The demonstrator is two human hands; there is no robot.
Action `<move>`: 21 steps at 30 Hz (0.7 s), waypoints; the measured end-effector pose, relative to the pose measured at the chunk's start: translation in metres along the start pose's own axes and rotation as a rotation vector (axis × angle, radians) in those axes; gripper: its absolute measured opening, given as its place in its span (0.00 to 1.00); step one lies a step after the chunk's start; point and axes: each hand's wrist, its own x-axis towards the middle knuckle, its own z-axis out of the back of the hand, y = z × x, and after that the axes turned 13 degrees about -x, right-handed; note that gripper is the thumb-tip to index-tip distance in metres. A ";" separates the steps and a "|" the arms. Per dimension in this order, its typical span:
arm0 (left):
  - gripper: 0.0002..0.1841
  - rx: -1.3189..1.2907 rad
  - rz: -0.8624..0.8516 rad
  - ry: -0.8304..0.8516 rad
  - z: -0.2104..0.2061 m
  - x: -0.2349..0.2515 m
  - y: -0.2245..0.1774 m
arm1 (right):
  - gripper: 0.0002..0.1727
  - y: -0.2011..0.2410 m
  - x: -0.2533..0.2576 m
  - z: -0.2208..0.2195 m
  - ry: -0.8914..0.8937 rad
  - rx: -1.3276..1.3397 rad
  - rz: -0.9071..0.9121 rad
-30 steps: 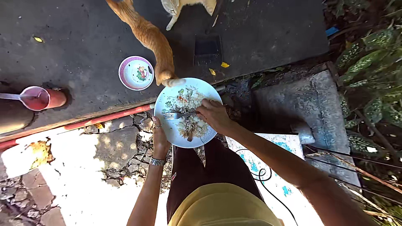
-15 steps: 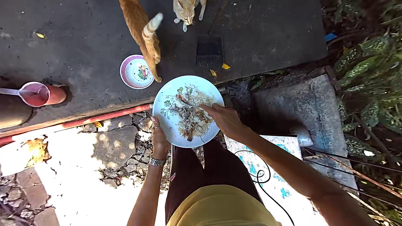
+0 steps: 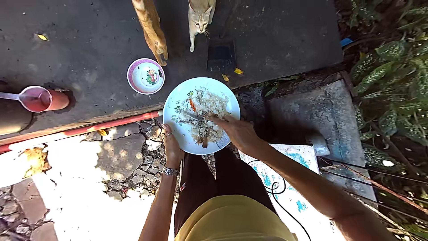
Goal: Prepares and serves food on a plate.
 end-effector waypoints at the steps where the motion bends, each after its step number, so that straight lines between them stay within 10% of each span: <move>1: 0.33 0.001 -0.012 0.000 0.003 0.002 -0.001 | 0.30 -0.006 -0.002 0.001 -0.094 0.004 -0.016; 21: 0.33 -0.216 -0.089 -0.046 -0.004 0.005 -0.003 | 0.22 -0.016 -0.040 -0.003 0.007 -0.105 0.152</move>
